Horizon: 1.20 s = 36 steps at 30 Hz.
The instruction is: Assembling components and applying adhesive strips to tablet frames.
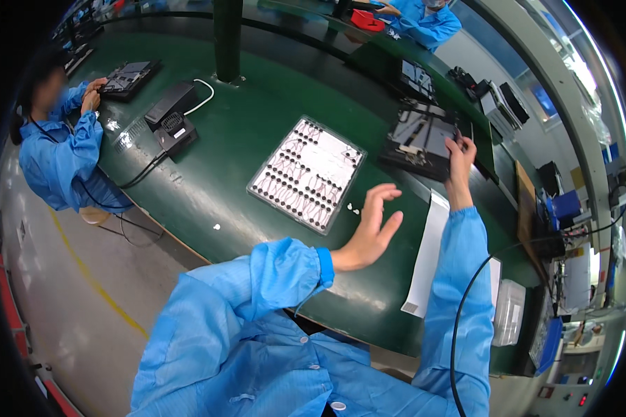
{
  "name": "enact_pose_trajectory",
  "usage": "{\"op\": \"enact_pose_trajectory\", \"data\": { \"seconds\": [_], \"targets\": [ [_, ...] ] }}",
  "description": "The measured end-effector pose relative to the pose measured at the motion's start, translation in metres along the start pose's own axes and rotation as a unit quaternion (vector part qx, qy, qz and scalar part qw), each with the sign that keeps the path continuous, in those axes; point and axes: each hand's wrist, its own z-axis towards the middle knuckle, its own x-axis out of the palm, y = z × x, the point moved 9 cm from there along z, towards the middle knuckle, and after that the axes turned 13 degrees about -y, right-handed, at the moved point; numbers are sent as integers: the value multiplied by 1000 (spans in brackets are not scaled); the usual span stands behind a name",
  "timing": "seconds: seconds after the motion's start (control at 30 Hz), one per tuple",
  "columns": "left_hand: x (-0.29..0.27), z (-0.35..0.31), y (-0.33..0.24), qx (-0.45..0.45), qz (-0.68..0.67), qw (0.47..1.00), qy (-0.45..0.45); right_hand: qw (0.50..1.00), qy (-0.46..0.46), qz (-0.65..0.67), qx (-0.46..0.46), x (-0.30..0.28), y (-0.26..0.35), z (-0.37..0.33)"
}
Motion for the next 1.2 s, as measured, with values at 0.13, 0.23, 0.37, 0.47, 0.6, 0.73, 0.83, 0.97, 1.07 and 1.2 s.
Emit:
{"op": "enact_pose_trajectory", "data": {
  "seconds": [0.13, 0.23, 0.37, 0.47, 0.6, 0.73, 0.83, 0.97, 1.07, 1.2],
  "targets": [
    [22, -6, 1, -45, -22, 997, 61, 998, -19, 56, -4, 59, -62, 43],
    [22, -10, 5, -91, -39, 992, 81, 967, -24, -177, -184, 95, -60, 31],
    [17, -13, 5, -120, -56, 988, 80, 895, 41, -308, -319, 121, -38, 44],
    [22, -16, 4, -160, -67, 979, 105, 812, 72, -411, -408, 131, -35, 85],
    [26, -21, 7, -170, -73, 973, 138, 754, 90, -475, -444, 163, -44, 112],
    [33, -25, 0, -188, -83, 964, 167, 656, 150, -544, -501, 198, -64, 126],
    [36, -25, -1, -199, -72, 958, 194, 625, 183, -553, -521, 212, -71, 133],
    [36, -30, 1, -228, -75, 947, 214, 657, 254, -527, -476, 213, -53, 130],
    [38, -32, 2, -219, -74, 948, 220, 613, 238, -593, -465, 214, -57, 148],
    [38, -32, 2, -209, -89, 954, 195, 586, 237, -577, -517, 218, -56, 135]
  ]
}}
